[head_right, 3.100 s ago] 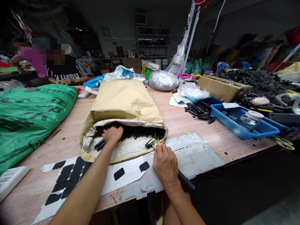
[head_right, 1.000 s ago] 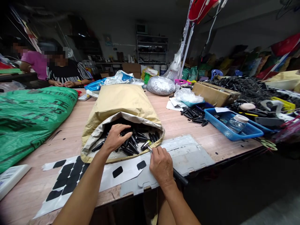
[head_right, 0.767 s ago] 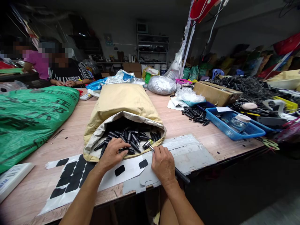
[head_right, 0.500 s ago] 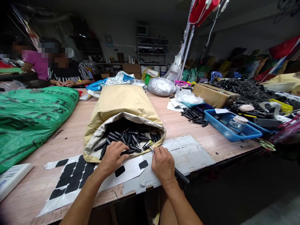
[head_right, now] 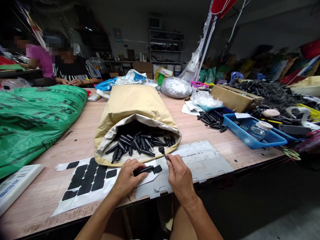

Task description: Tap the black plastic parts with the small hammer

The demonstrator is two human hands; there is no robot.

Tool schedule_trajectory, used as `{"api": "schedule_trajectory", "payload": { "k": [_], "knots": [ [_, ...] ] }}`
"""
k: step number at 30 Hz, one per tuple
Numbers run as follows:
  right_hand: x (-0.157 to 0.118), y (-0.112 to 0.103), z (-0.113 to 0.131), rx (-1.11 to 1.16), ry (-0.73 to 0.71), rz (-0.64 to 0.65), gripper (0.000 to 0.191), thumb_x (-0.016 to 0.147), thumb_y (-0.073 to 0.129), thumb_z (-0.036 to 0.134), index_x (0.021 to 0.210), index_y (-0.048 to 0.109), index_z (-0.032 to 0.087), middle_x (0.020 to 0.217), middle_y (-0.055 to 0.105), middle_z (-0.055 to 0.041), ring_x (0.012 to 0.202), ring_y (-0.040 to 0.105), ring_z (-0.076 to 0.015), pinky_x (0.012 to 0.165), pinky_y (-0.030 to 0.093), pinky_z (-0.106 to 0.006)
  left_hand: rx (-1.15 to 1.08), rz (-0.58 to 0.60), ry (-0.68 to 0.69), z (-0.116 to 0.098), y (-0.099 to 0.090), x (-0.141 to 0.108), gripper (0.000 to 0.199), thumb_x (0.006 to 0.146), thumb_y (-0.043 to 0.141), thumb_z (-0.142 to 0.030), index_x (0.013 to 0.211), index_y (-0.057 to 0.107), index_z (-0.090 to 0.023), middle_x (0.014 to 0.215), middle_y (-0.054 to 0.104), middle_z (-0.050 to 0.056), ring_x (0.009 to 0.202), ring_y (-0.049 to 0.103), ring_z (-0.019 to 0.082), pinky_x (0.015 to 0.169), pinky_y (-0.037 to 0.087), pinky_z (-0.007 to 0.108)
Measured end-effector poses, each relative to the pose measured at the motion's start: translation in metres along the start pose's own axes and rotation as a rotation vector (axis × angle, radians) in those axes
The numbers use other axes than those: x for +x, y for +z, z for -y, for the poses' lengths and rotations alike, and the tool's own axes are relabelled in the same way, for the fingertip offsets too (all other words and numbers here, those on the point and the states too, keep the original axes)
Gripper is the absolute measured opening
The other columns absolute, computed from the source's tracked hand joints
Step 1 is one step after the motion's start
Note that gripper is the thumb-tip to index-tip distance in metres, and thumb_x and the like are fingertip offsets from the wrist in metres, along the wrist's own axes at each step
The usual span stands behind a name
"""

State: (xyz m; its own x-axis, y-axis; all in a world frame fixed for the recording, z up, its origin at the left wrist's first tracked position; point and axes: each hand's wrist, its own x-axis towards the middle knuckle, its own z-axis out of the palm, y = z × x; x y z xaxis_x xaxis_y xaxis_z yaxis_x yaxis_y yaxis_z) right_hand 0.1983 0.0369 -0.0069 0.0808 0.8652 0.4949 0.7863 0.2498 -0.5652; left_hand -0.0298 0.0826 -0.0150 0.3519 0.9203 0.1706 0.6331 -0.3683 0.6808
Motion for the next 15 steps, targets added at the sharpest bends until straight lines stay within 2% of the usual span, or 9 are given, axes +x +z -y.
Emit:
{"api": "schedule_trajectory", "payload": {
  "k": [3, 6, 10, 15],
  "knots": [
    [-0.013, 0.0, 0.016, 0.111, -0.051, 0.088, 0.03, 0.103, 0.041, 0.025, 0.124, 0.062, 0.023, 0.102, 0.066, -0.0072, 0.096, 0.065, -0.0195, 0.085, 0.053, -0.03, -0.015, 0.002, -0.012, -0.002, -0.001, -0.001, 0.012, 0.079, 0.076, -0.026, 0.091, 0.075, -0.025, 0.088, 0.068, 0.002, 0.094, 0.056, 0.025, 0.085, 0.041, 0.038],
    [-0.025, 0.005, 0.027, 0.109, -0.057, 0.138, 0.032, 0.102, 0.041, 0.023, 0.127, 0.061, 0.025, 0.1, 0.066, -0.0064, 0.091, 0.065, -0.0192, 0.081, 0.054, -0.03, -0.047, 0.006, -0.033, -0.001, 0.0, -0.001, 0.013, 0.078, 0.077, -0.023, 0.09, 0.075, -0.025, 0.088, 0.068, 0.001, 0.095, 0.056, 0.024, 0.086, 0.04, 0.037],
    [-0.032, 0.008, 0.035, 0.089, -0.077, 0.142, 0.04, 0.101, 0.041, 0.019, 0.138, 0.056, 0.027, 0.099, 0.065, -0.0062, 0.086, 0.065, -0.0185, 0.077, 0.054, -0.03, -0.07, 0.021, -0.071, 0.0, 0.0, 0.002, 0.014, 0.075, 0.079, -0.021, 0.088, 0.076, -0.024, 0.088, 0.069, 0.001, 0.096, 0.055, 0.024, 0.086, 0.04, 0.037],
    [-0.036, 0.012, 0.041, 0.017, -0.125, 0.169, 0.049, 0.099, 0.038, 0.012, 0.143, 0.053, 0.028, 0.096, 0.062, -0.0058, 0.081, 0.063, -0.0181, 0.072, 0.052, -0.029, -0.06, 0.021, -0.067, -0.002, -0.001, 0.002, 0.005, 0.076, 0.078, -0.023, 0.078, 0.073, -0.023, 0.083, 0.066, 0.0, 0.092, 0.054, 0.023, 0.083, 0.039, 0.035]
  ]
}}
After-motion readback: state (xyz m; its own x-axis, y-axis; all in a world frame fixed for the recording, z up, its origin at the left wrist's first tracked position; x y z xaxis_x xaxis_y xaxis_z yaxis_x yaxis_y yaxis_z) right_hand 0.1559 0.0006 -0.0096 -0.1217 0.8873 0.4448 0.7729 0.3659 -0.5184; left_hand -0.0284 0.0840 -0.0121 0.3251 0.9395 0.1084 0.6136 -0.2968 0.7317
